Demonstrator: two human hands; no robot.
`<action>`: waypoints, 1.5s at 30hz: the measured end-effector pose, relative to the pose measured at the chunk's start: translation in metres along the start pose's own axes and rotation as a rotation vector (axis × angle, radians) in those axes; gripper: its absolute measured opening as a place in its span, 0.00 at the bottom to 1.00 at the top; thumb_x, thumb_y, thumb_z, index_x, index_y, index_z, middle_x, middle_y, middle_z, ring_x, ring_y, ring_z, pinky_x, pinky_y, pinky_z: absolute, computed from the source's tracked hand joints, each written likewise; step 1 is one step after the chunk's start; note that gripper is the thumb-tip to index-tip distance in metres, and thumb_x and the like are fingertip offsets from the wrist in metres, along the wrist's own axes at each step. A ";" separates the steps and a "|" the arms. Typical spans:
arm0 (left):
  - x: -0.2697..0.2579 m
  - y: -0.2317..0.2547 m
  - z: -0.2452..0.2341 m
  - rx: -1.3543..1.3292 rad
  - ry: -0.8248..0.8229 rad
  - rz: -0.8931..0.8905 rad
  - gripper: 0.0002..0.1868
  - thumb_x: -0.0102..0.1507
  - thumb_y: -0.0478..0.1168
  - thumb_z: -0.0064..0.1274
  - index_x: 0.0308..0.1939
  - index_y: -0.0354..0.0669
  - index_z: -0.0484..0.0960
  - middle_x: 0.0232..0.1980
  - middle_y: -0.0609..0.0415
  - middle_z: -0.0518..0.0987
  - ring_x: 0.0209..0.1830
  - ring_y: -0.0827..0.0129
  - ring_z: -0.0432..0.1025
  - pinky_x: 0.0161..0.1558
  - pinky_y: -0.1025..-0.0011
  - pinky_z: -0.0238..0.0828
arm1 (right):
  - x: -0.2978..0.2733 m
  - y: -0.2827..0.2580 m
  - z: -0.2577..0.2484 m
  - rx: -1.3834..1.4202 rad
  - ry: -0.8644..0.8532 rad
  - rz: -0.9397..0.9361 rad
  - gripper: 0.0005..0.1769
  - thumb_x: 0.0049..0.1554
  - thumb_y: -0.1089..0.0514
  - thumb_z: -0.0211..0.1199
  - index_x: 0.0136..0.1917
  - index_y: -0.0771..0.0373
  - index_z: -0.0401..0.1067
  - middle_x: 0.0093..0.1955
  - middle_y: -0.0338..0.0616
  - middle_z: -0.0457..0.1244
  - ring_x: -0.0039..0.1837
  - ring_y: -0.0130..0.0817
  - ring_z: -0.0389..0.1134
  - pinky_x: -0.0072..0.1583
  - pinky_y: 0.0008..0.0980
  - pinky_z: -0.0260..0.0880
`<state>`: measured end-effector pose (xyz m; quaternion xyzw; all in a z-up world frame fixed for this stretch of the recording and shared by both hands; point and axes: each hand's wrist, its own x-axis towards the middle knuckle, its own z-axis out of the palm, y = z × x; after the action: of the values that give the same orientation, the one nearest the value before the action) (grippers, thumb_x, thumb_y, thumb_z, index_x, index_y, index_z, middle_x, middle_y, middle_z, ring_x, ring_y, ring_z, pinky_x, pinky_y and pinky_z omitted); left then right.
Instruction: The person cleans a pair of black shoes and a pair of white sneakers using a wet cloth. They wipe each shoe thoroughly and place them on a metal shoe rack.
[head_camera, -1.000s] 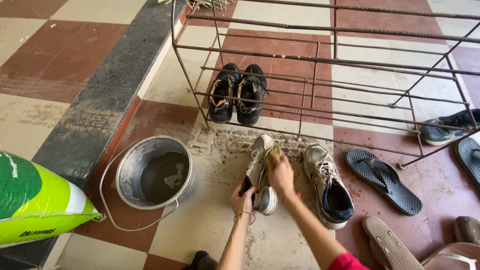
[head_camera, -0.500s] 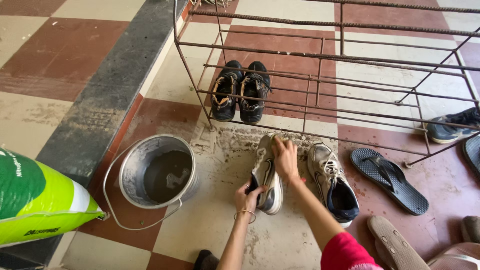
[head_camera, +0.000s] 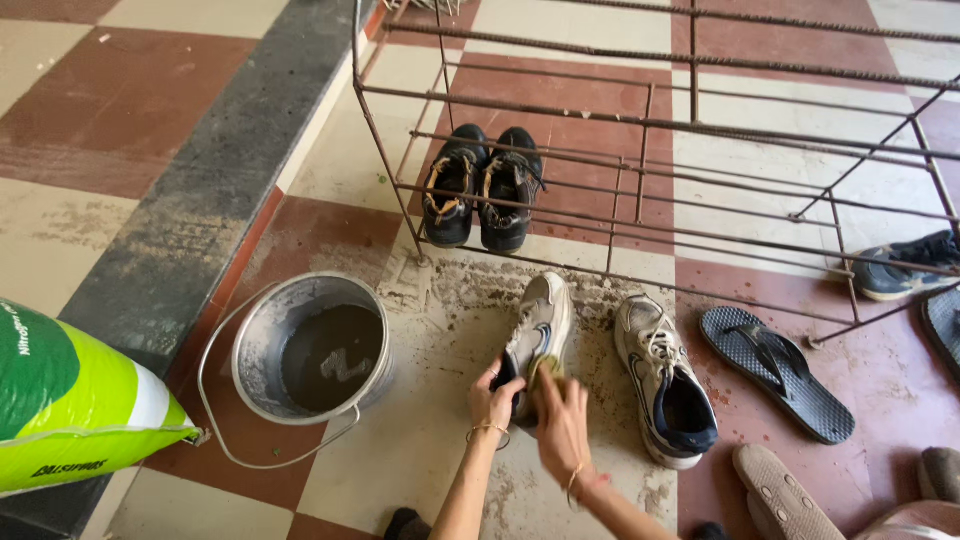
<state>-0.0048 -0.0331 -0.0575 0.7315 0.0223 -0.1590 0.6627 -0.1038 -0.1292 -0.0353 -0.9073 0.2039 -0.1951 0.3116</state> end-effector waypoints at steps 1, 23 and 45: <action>0.006 0.002 0.002 0.036 -0.002 0.028 0.37 0.47 0.45 0.67 0.61 0.40 0.82 0.52 0.45 0.87 0.48 0.64 0.80 0.53 0.71 0.74 | 0.021 0.007 0.003 0.003 0.042 -0.003 0.31 0.59 0.68 0.48 0.76 0.60 0.62 0.64 0.62 0.57 0.61 0.53 0.56 0.59 0.48 0.68; -0.021 0.011 -0.006 -0.009 -0.047 -0.059 0.39 0.45 0.43 0.71 0.60 0.38 0.82 0.53 0.46 0.86 0.50 0.66 0.79 0.55 0.72 0.73 | 0.146 0.033 -0.005 -0.324 -0.086 0.212 0.25 0.67 0.52 0.46 0.76 0.49 0.62 0.64 0.61 0.58 0.60 0.54 0.60 0.57 0.50 0.66; -0.027 0.006 0.017 0.237 0.092 0.122 0.40 0.45 0.45 0.75 0.59 0.36 0.81 0.59 0.43 0.78 0.57 0.55 0.73 0.59 0.64 0.68 | 0.150 0.028 -0.048 -0.408 -0.146 -0.280 0.20 0.61 0.55 0.61 0.66 0.48 0.74 0.60 0.44 0.65 0.54 0.41 0.61 0.56 0.36 0.70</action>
<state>-0.0326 -0.0456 -0.0463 0.8111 -0.0106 -0.0861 0.5784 -0.0071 -0.2462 0.0157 -0.9825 0.0885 -0.1249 0.1059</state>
